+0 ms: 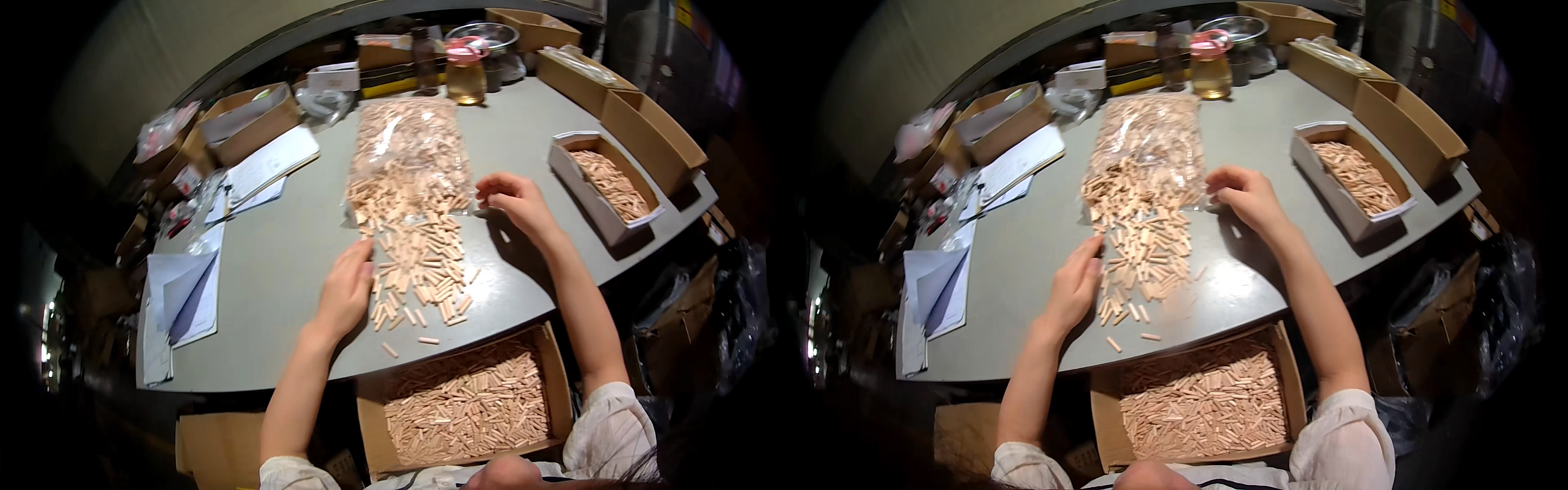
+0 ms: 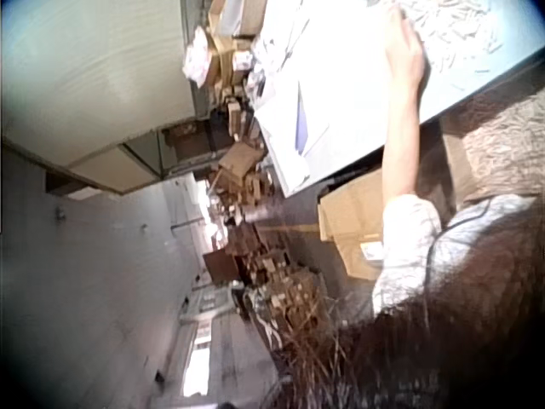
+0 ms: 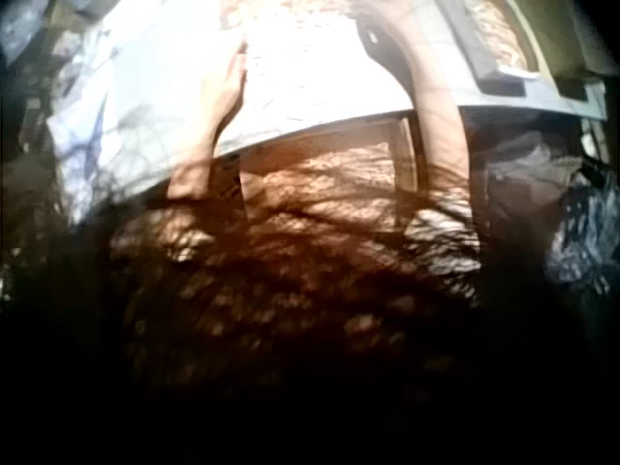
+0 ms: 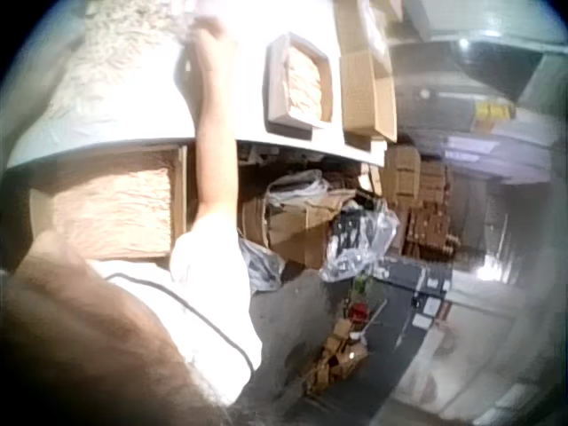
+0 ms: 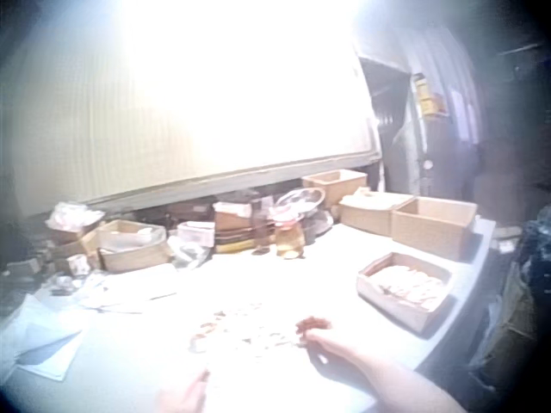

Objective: The person sorts small, light-colored cylindrical objects from a plastic bag onto a table and into a cardboard box. They use both hands to pick up the cylinders, separate them, and place them into the box, occasionally spreading them out on the table surface.

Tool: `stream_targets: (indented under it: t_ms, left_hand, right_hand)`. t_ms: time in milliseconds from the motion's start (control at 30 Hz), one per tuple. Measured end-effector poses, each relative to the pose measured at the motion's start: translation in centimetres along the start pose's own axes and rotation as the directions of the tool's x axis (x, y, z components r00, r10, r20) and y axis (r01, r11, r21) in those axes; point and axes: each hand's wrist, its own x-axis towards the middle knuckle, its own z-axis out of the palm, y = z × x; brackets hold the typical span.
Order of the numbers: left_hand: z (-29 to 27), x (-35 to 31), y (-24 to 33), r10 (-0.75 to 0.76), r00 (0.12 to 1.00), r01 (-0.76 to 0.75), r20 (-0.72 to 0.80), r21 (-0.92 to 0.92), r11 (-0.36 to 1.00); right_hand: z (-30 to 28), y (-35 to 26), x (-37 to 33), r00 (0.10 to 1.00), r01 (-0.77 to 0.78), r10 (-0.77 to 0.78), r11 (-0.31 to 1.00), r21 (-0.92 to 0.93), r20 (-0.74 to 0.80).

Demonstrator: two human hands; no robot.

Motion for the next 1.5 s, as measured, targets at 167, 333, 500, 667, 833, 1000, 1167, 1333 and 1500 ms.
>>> stream_targets:
  t_ms: [167, 333, 500, 667, 833, 1000, 1167, 1333, 1500]
  left_hand:
    - [-0.5, -0.5, 1.3, 0.111, 0.985, -0.111, 0.132, -0.011, 0.994]
    - [-0.2, -0.2, 2.4, 0.179, 0.954, -0.186, 0.242, 0.009, 0.982]
    - [0.1, -1.0, 2.5, 0.1, 0.96, -0.011, 0.26, -0.324, 0.946]
    - [-1.3, -0.5, 4.0, -0.154, 0.973, 0.227, 0.171, -0.598, 0.769]
    - [-2.5, -0.4, 2.2, -0.369, 0.928, 0.288, -0.042, -0.546, 0.787]
    - [-3.5, 0.0, 2.6, -0.436, 0.9, 0.365, 0.01, -0.562, 0.742]
    - [-3.9, 0.0, 2.7, -0.503, 0.862, 0.471, 0.069, -0.48, 0.74]
    - [-3.4, -0.1, 2.2, -0.505, 0.857, 0.493, 0.105, -0.459, 0.739]
    - [-3.1, -0.2, 2.0, -0.516, 0.856, 0.484, 0.035, -0.403, 0.777]
  right_hand:
    - [1.8, -1.7, -0.8, 0.977, -0.07, 0.134, 0.936, -0.344, 0.166]
    - [2.9, -2.1, -1.7, 0.931, 0.106, 0.023, 0.939, -0.329, 0.365]
    - [3.9, -4.4, -2.3, 0.811, 0.067, 0.071, 0.975, -0.213, 0.581]
    - [2.6, -4.6, -2.7, 0.893, -0.139, 0.156, 0.988, -0.07, 0.423]
    - [1.0, -4.9, -1.8, 0.93, -0.098, 0.245, 0.883, -0.46, 0.273]
    - [1.5, -5.8, -2.4, 0.838, -0.165, 0.367, 0.876, -0.453, 0.404]
    - [1.9, -6.5, -2.8, 0.671, -0.068, 0.35, 0.907, -0.416, 0.654]
    - [1.9, -7.5, -3.3, 0.377, -0.166, 0.331, 0.943, -0.289, 0.865]
    - [2.2, -7.4, -3.2, 0.619, -0.338, 0.464, 0.886, -0.318, 0.634]
